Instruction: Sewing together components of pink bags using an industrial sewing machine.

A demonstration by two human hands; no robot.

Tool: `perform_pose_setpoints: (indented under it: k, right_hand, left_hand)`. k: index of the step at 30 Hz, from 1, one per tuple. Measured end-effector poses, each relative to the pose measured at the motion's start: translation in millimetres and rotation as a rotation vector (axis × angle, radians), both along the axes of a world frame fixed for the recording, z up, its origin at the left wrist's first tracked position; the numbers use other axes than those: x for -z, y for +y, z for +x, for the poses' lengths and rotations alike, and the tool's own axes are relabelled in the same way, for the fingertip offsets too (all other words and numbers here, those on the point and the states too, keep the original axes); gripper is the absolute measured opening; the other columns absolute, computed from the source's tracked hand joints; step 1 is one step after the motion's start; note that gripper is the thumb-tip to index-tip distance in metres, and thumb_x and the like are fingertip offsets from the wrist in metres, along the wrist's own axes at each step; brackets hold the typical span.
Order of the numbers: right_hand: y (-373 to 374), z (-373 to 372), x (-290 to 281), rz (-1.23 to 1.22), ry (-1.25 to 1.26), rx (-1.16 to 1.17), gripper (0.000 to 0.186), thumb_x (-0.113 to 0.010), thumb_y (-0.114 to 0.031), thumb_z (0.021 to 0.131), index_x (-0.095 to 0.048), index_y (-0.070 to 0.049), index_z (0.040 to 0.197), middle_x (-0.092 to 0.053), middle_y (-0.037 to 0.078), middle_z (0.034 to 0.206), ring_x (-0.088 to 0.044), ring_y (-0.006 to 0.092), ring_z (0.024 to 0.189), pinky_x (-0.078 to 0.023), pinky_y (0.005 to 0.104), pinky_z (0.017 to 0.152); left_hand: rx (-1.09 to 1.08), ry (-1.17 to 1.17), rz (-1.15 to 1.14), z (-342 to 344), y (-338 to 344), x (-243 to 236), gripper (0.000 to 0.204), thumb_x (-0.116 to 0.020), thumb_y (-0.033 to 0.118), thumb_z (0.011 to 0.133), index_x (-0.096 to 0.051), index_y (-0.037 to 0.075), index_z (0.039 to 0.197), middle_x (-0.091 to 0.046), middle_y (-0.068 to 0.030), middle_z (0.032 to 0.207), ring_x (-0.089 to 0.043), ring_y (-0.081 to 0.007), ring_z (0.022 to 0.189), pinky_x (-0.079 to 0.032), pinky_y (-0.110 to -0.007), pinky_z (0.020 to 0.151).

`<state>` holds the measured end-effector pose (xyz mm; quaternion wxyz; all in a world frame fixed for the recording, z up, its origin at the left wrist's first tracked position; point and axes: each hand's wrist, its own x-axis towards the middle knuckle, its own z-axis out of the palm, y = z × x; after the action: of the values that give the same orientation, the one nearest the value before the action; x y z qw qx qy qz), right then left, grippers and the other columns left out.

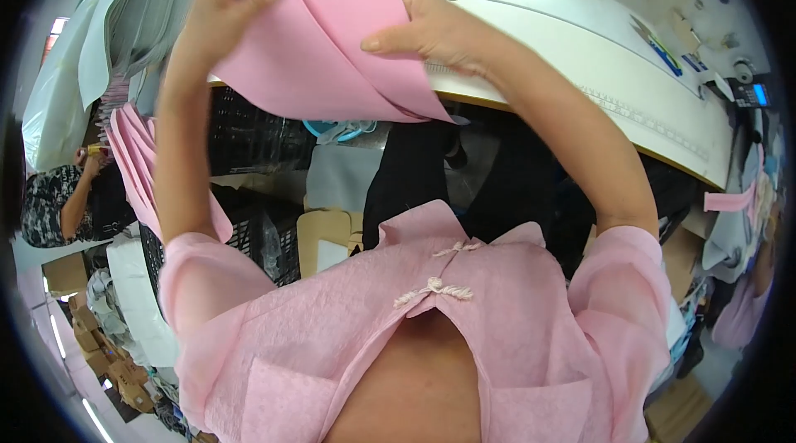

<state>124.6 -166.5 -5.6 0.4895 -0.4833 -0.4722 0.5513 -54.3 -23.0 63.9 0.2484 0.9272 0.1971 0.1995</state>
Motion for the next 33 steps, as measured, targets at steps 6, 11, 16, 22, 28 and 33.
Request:
perform_pose_setpoints:
  k: [6,11,16,22,28,33]
  right_hand:
    - [-30.3,-21.5,-9.0,-0.130,0.496,0.148,0.023,-0.053,-0.008,0.080,-0.050,0.005,0.099,-0.058,0.014,0.082,-0.060,0.0178,0.068,-0.052,0.0270,0.059]
    - [-74.9,17.8,-11.6,-0.468,-0.414,-0.009,0.024,-0.052,-0.020,0.081,-0.059,0.001,0.071,-0.060,0.009,0.066,-0.053,0.0154,0.047,-0.042,0.0247,0.044]
    - [-54.3,82.3,8.5,0.221,-1.116,0.530,0.024,-0.058,-0.024,0.073,-0.062,-0.002,0.079,-0.059,0.014,0.071,-0.057,0.0294,0.066,-0.044,0.0345,0.063]
    - [0.8,102.6,17.6,-0.056,-0.784,0.394,0.018,-0.061,-0.017,0.073,-0.062,-0.001,0.080,-0.056,0.004,0.063,-0.048,0.0125,0.055,-0.040,0.0260,0.054]
    - [19.4,122.3,18.8,-0.224,-0.676,0.292,0.013,-0.064,-0.014,0.069,-0.057,-0.003,0.064,-0.054,0.002,0.061,-0.046,0.0077,0.056,-0.037,0.0231,0.053]
    - [28.0,126.2,21.6,-0.160,-0.620,0.220,0.013,-0.063,-0.010,0.067,-0.054,-0.004,0.059,-0.051,0.001,0.057,-0.044,0.0078,0.055,-0.035,0.0230,0.052]
  left_hand:
    - [0.431,0.264,0.576,123.3,21.1,-37.4,0.014,-0.061,0.013,0.063,-0.059,0.001,0.070,-0.057,-0.0139,0.065,-0.055,-0.0283,0.063,-0.044,-0.035,0.057]
    - [0.554,0.461,0.159,175.7,10.1,61.6,0.017,-0.059,0.010,0.065,-0.054,0.000,0.077,-0.057,-0.0136,0.072,-0.052,-0.0262,0.067,-0.042,-0.034,0.063]
    - [0.535,0.589,0.110,196.7,-3.3,47.3,0.014,-0.061,0.009,0.062,-0.058,0.001,0.074,-0.059,-0.0120,0.069,-0.055,-0.0221,0.065,-0.043,-0.032,0.059]
    - [0.460,0.653,0.186,203.5,-1.1,59.0,0.027,-0.064,0.006,0.062,-0.059,0.002,0.088,-0.061,-0.0108,0.081,-0.058,-0.0247,0.078,-0.046,-0.033,0.066]
    - [0.525,0.689,0.271,201.9,-3.9,56.5,0.024,-0.062,0.012,0.067,-0.060,0.006,0.091,-0.060,-0.0109,0.085,-0.057,-0.0234,0.083,-0.045,-0.036,0.066]
    - [0.498,0.413,0.481,182.3,-7.0,50.2,0.017,-0.062,0.017,0.063,-0.060,0.003,0.071,-0.060,-0.0124,0.074,-0.057,-0.0260,0.075,-0.044,-0.041,0.065]
